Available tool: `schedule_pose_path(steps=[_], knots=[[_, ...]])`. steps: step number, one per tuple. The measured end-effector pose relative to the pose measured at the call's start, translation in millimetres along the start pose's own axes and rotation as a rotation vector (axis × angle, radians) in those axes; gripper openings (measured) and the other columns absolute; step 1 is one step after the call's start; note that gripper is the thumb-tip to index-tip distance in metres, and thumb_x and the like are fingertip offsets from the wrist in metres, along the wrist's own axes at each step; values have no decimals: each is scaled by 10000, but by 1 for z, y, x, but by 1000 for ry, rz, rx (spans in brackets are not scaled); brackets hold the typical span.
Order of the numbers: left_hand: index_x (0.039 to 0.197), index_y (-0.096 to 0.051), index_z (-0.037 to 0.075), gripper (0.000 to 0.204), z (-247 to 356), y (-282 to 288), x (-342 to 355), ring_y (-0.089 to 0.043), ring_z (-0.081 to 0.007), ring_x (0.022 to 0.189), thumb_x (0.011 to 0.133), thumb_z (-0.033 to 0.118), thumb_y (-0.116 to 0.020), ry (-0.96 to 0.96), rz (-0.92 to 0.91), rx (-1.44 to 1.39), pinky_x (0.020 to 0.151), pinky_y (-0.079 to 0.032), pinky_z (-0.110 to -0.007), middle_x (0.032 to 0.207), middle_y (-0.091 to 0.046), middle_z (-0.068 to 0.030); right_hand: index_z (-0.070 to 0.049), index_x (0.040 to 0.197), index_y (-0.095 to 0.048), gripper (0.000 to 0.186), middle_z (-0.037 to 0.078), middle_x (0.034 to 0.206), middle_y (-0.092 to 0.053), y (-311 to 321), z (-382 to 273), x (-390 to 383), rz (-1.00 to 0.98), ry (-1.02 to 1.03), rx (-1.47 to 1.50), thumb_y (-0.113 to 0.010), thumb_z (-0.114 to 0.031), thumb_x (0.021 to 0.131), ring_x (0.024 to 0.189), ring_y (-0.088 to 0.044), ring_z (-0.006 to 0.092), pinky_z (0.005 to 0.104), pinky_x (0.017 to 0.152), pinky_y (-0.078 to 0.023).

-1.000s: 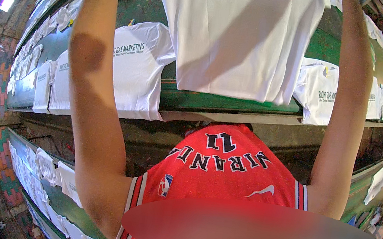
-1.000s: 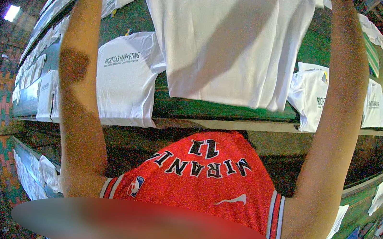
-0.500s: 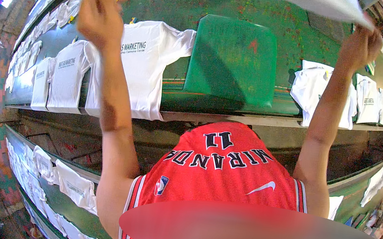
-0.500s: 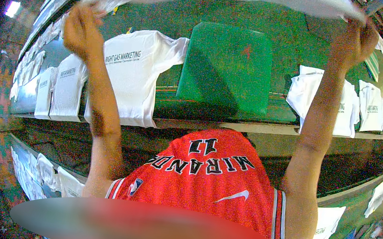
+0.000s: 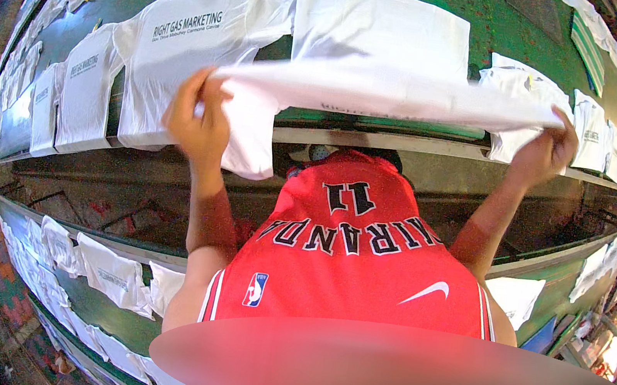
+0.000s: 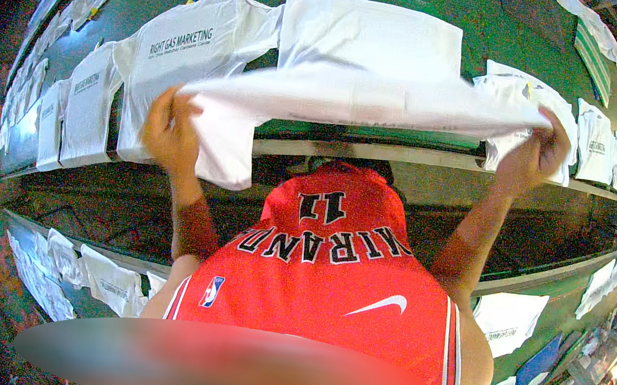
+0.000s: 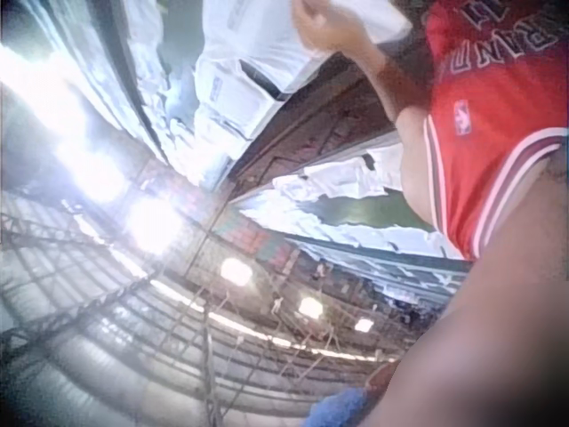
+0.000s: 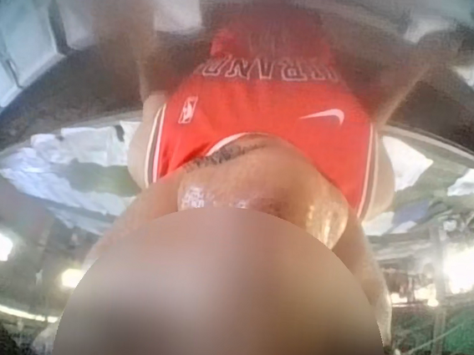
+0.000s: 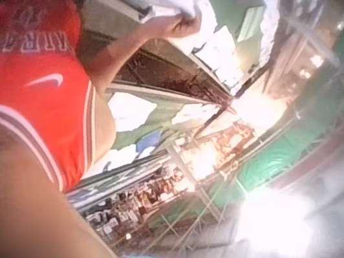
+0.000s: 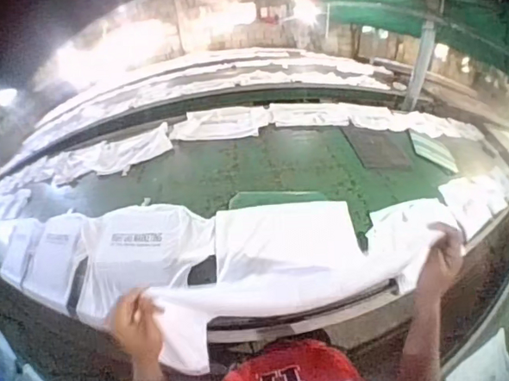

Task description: The person repeatedly picks up white t-shirts from a green worktable, smooths them flat, folds them in half, and places them in a growing stack. The shirts bear printed text. The person handles the shirts one at a time throughout the clip.

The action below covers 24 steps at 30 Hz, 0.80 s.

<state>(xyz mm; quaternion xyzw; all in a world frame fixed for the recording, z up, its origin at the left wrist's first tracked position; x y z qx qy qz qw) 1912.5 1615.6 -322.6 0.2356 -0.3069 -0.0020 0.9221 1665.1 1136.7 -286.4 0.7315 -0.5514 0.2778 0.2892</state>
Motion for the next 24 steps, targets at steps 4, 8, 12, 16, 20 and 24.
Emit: schedule_pose_path(steps=[4, 8, 12, 16, 20, 24], knots=[[1099, -722, 13, 297, -60, -98, 55, -751, -269, 755, 992, 286, -672, -38, -150, 171, 677, -583, -366, 937, -766, -149, 15, 1078, -683, 192, 75, 997, -696, -68, 99, 7, -179, -278, -10, -673, -144, 971, 864, -620, 146, 277, 832, -508], [1160, -708, 58, 340, -117, -185, 88, -726, -355, 887, 951, 324, -679, 24, -279, 151, 778, -561, -467, 964, -756, -159, 11, 1162, -673, 363, 122, 1075, -718, -151, 211, 2, -436, -364, -132, -696, -294, 967, 965, -672, 223, 332, 880, -522], [1249, -665, 69, 447, -155, -206, 43, -693, -413, 1017, 954, 405, -646, 174, -619, 491, 860, -543, -521, 1058, -733, -214, -6, 1289, -614, 478, 213, 1256, -668, -133, 270, -54, -635, -386, -381, -682, -332, 946, 1195, -623, 361, 439, 1027, -475], [1182, -674, -11, 567, -156, -164, -60, -668, -411, 1086, 913, 488, -686, 429, -697, 528, 919, -522, -480, 1085, -707, -258, 24, 1301, -588, 585, 272, 1225, -651, -48, 269, -136, -717, -355, -747, -716, -394, 912, 1164, -609, 418, 467, 1013, -478], [1124, -676, -39, 549, -153, -157, -120, -688, -381, 1029, 896, 458, -731, 669, -607, 325, 897, -526, -451, 1042, -721, -226, 58, 1300, -567, 639, 285, 1181, -658, -5, 264, -174, -717, -493, -780, -728, -421, 908, 1127, -624, 411, 477, 971, -489], [1062, -669, -52, 455, -161, -171, -138, -700, -232, 937, 909, 369, -753, 956, -557, 41, 847, -535, -382, 971, -726, -159, 58, 1226, -618, 556, 124, 968, -694, 0, 273, -180, -682, -1035, -486, -731, -402, 936, 745, -659, 188, 323, 678, -522]])
Point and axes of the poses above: each hand's wrist, its own x-axis towards the middle knuckle, its own y-axis out of the back of the hand, z = x × y, the point moved 5 cm from there along x, towards the middle knuckle
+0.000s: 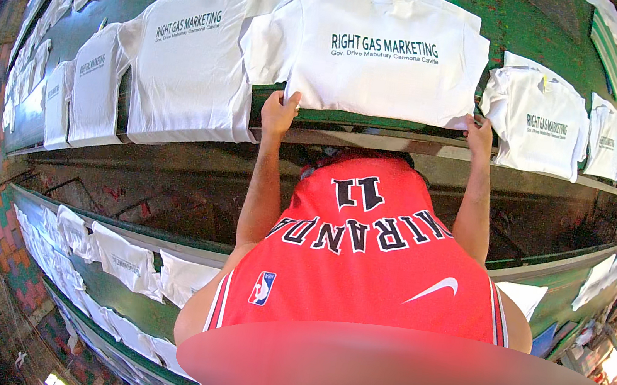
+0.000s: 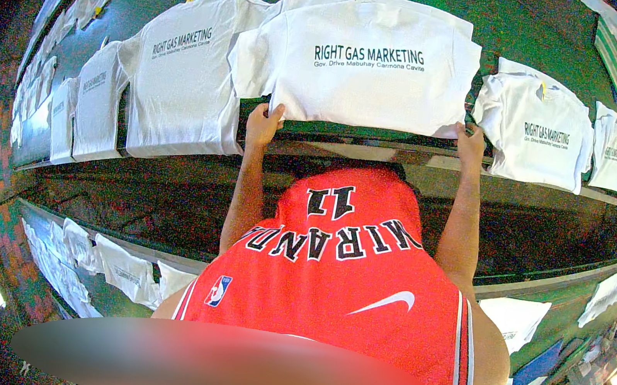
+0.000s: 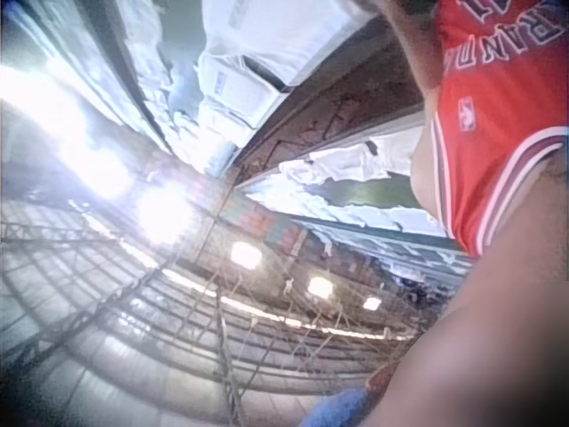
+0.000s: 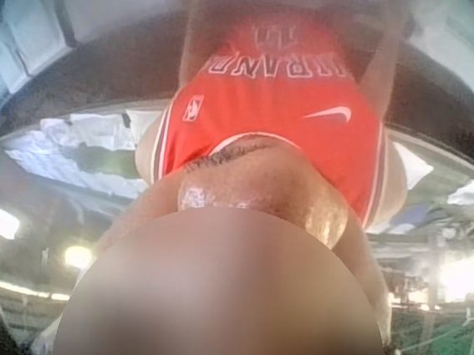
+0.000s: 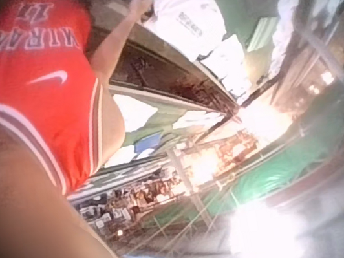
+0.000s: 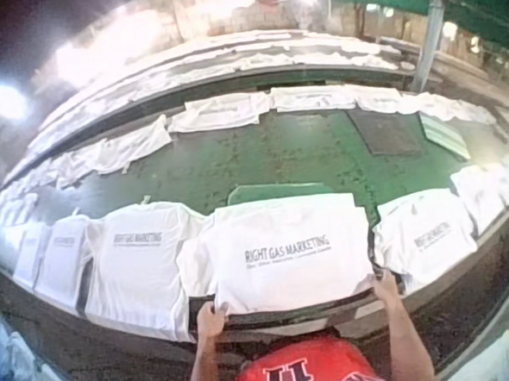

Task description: The person repeatedly picks up white t-shirts from a green worktable, smooths them flat, folds them in half, and places them in a growing stack. The shirts bear printed text. The person handles the shirts one at a time throughout the clip.

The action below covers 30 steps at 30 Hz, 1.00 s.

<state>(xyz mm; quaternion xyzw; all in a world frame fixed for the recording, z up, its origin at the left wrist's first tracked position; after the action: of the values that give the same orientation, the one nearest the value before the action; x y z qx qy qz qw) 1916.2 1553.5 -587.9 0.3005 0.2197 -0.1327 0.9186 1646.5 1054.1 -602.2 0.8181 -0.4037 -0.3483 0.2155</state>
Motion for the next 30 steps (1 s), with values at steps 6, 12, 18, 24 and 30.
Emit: schedule_pose_path(steps=[6, 12, 18, 24, 30], knots=[[1144, -633, 15, 359, 21, 20, -17, -616, -118, 828, 902, 235, -781, 42, -37, -535, 699, -473, -238, 996, -680, -26, 39, 989, -679, 293, 28, 753, -637, 40, -31, -18, -224, -35, 83, -670, -253, 997, 610, -576, 110, 259, 560, -445], [1211, -606, -27, 408, 33, 63, -81, -603, -104, 807, 902, 171, -783, -161, -32, -424, 668, -484, -266, 974, -684, -53, 26, 951, -681, 258, 43, 734, -664, 97, -34, -68, -376, -57, -139, -667, -227, 996, 618, -593, 112, 275, 572, -472], [1205, -584, -7, 439, 22, 37, -95, -628, -289, 895, 850, 136, -800, -310, 245, 295, 792, -507, -401, 966, -661, -138, 9, 994, -692, 323, 153, 903, -744, 70, -48, -45, -173, 182, -545, -689, -313, 965, 840, -725, 255, 366, 773, -552], [936, -653, 22, 173, 43, 4, -88, -592, -393, 944, 831, 103, -763, -614, 236, 441, 832, -484, -487, 940, -622, -154, -4, 1154, -683, 436, 164, 1058, -744, -5, -133, 95, 84, 520, -184, -710, -384, 940, 996, -714, 291, 371, 892, -543], [945, -682, 53, 132, 46, -38, -114, -603, -363, 942, 829, 72, -743, -702, 82, 422, 824, -499, -465, 989, -632, -136, -8, 1074, -710, 522, 107, 959, -734, -73, -194, 237, 335, 421, -214, -737, -499, 902, 859, -694, 202, 330, 783, -543]])
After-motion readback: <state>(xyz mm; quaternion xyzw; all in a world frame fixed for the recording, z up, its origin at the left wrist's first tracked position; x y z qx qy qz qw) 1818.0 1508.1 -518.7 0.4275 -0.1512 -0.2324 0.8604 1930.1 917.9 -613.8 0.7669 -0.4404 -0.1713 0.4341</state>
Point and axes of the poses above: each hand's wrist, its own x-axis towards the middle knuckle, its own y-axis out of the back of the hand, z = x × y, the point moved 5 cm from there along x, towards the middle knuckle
